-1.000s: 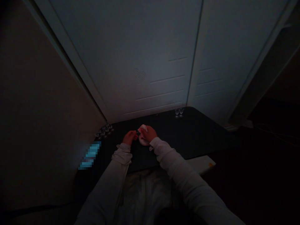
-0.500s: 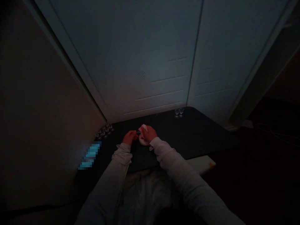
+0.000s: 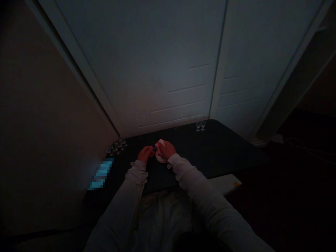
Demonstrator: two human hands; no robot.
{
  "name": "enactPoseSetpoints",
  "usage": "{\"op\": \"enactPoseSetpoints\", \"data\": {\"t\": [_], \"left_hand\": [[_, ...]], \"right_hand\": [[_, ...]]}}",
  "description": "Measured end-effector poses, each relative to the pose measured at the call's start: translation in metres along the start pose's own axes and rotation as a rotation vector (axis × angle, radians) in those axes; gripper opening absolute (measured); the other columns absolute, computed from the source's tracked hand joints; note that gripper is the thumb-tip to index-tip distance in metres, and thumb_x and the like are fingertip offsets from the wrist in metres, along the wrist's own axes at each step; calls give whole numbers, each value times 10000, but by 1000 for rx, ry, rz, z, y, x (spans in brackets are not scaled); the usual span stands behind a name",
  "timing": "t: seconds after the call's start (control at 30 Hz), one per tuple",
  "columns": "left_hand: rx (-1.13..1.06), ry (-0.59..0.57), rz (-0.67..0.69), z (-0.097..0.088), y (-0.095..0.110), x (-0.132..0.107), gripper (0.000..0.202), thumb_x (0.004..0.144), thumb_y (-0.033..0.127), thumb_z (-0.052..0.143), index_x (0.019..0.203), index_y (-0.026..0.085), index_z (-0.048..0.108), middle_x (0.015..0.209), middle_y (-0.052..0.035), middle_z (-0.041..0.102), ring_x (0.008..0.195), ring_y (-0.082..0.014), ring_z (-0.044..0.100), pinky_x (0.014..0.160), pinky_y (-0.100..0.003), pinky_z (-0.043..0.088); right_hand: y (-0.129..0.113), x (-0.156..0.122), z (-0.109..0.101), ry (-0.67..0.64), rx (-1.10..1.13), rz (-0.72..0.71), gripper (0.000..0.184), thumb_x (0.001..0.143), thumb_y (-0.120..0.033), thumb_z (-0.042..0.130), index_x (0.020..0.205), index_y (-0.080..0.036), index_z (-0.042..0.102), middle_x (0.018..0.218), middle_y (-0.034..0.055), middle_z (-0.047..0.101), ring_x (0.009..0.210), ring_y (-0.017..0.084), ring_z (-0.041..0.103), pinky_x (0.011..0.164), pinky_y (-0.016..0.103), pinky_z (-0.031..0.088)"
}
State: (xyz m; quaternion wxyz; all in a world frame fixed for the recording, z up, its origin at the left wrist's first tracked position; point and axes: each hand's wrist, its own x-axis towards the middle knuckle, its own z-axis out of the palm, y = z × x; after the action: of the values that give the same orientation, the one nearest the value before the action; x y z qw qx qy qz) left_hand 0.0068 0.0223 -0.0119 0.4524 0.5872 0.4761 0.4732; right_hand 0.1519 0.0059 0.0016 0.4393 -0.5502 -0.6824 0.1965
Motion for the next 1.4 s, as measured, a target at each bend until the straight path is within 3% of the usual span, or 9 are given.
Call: {"op": "enactPoseSetpoints", "data": {"t": [1.4], "left_hand": [[-4, 4, -13, 1, 0, 0, 305, 589, 423, 498, 691, 137, 468, 512, 13, 521, 444, -73, 462, 446, -213, 363]], "right_hand": [[2, 1, 1, -8, 5, 4, 304, 745, -351, 332, 811, -155, 555, 772, 29, 567, 724, 105, 487, 645, 189, 331]]}}
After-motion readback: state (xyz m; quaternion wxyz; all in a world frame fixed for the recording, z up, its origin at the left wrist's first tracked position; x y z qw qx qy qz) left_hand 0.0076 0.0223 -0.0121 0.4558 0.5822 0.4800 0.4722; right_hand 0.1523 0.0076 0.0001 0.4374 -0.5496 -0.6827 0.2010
